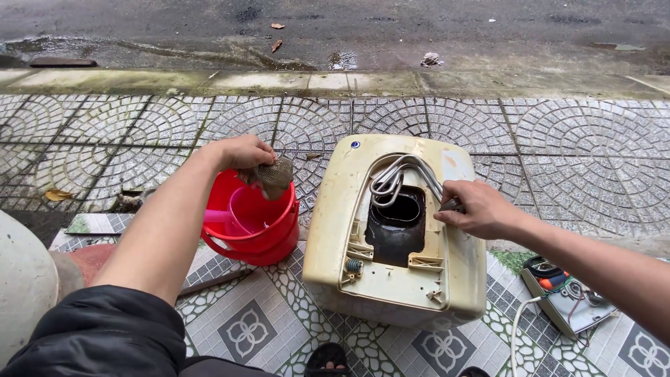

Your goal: Cleaning the interior of a water heater tank and attempting to reinstall the heating element assembly.

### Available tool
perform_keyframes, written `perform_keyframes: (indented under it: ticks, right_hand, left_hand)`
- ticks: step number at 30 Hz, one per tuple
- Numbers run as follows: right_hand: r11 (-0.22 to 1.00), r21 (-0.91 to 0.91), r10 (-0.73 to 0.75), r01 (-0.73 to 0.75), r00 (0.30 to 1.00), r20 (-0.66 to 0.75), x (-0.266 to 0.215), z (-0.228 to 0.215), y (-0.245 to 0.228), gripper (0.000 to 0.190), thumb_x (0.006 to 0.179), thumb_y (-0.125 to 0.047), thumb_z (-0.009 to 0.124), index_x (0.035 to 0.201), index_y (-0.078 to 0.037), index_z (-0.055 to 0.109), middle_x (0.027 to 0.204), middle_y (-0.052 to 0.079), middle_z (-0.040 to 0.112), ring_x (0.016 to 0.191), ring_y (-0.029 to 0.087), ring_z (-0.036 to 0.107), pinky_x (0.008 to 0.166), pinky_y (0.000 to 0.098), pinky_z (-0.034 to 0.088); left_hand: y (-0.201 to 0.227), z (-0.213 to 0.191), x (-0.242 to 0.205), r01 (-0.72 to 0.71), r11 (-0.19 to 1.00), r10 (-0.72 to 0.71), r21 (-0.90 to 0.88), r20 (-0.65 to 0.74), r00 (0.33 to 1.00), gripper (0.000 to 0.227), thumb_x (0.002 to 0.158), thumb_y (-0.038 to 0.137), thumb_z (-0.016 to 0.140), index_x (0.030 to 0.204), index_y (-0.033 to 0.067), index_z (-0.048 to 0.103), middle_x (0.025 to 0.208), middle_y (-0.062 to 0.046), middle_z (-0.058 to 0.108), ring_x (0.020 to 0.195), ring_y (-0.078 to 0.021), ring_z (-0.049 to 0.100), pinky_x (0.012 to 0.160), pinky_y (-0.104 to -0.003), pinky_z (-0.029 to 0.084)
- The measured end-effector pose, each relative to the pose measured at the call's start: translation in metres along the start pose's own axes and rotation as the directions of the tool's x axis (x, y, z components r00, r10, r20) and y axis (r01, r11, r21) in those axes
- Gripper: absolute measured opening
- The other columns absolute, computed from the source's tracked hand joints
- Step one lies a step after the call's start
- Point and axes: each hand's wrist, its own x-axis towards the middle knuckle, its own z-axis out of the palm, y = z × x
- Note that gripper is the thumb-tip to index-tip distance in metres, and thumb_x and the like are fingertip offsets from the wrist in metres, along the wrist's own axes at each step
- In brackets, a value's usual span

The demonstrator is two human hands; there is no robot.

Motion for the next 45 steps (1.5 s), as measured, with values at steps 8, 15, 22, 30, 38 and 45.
perform_keyframes:
  ticks: [8,15,22,30,38,45]
  right_hand:
    - [1.0,-0.011,0.003,-0.003,1.0,-0.008,0.002,-0.002,-0.002,0.02,0.086,-0.035,0.075,0.096,-0.018,0.071,0.098,0.014,0.074,0.105,0.042,0.068,0.093,0.0457,0.052]
    - [0.999,0.02,-0.034,0.035,0.999,-0.016,-0.001,-0.004,-0.001,0.02,0.084,-0.033,0.075,0.094,-0.016,0.07,0.093,0.016,0.074,0.101,0.044,0.069,0.089,0.0491,0.053]
    - [0.999,0.017,-0.042,0.041,0.999,0.013,0.002,-0.001,0.007,0.02,0.085,-0.035,0.073,0.097,-0.019,0.071,0.093,0.015,0.073,0.103,0.043,0.069,0.09,0.0491,0.053]
    - [1.0,0.016,-0.025,0.025,1.0,0.014,-0.002,-0.004,-0.002,0.02,0.086,-0.036,0.074,0.098,-0.02,0.071,0.093,0.011,0.073,0.104,0.041,0.068,0.091,0.0479,0.053]
    - [0.997,-0.072,-0.035,0.033,0.999,-0.017,0.001,0.003,-0.002,0.021,0.087,-0.039,0.072,0.1,-0.023,0.069,0.099,0.01,0.071,0.106,0.037,0.066,0.093,0.0467,0.052]
    - [0.997,-0.063,-0.04,0.04,0.999,-0.007,0.001,0.004,0.002,0.021,0.088,-0.04,0.072,0.101,-0.024,0.069,0.102,0.01,0.071,0.109,0.037,0.065,0.094,0.0467,0.05]
  left_hand:
    - [0.058,0.018,0.002,-0.152,0.58,0.305,-0.8,0.04,0.952,0.018,0.091,0.015,0.062,0.103,0.0075,0.073,0.098,-0.017,0.066,0.089,-0.0296,0.07,0.082,-0.055,0.063]
    - [0.137,0.063,0.007,-0.175,0.633,0.439,-0.754,0.163,0.884,0.022,0.094,0.012,0.062,0.113,0.005,0.071,0.093,-0.011,0.071,0.08,-0.0225,0.077,0.076,-0.044,0.067]
    - [0.159,0.081,0.023,-0.405,0.882,0.409,-0.243,-0.035,0.912,0.06,0.085,0.042,0.082,0.139,0.0257,0.061,0.126,-0.01,0.071,0.116,-0.028,0.068,0.094,-0.048,0.058]
    - [0.186,0.105,0.018,-0.497,0.866,0.498,0.054,-0.004,0.867,0.058,0.079,0.041,0.086,0.132,0.0247,0.068,0.124,-0.006,0.073,0.126,-0.0309,0.064,0.107,-0.047,0.053]
    - [0.223,0.13,0.016,-0.488,0.768,0.581,0.414,-0.131,0.804,0.021,0.083,0.011,0.07,0.096,-0.0045,0.076,0.082,-0.023,0.073,0.082,-0.0446,0.075,0.071,-0.057,0.063]
    - [0.228,0.134,0.041,-0.397,0.775,0.521,0.492,-0.142,0.842,0.016,0.082,0.015,0.069,0.086,0.004,0.079,0.078,-0.018,0.073,0.08,-0.043,0.076,0.066,-0.06,0.06]
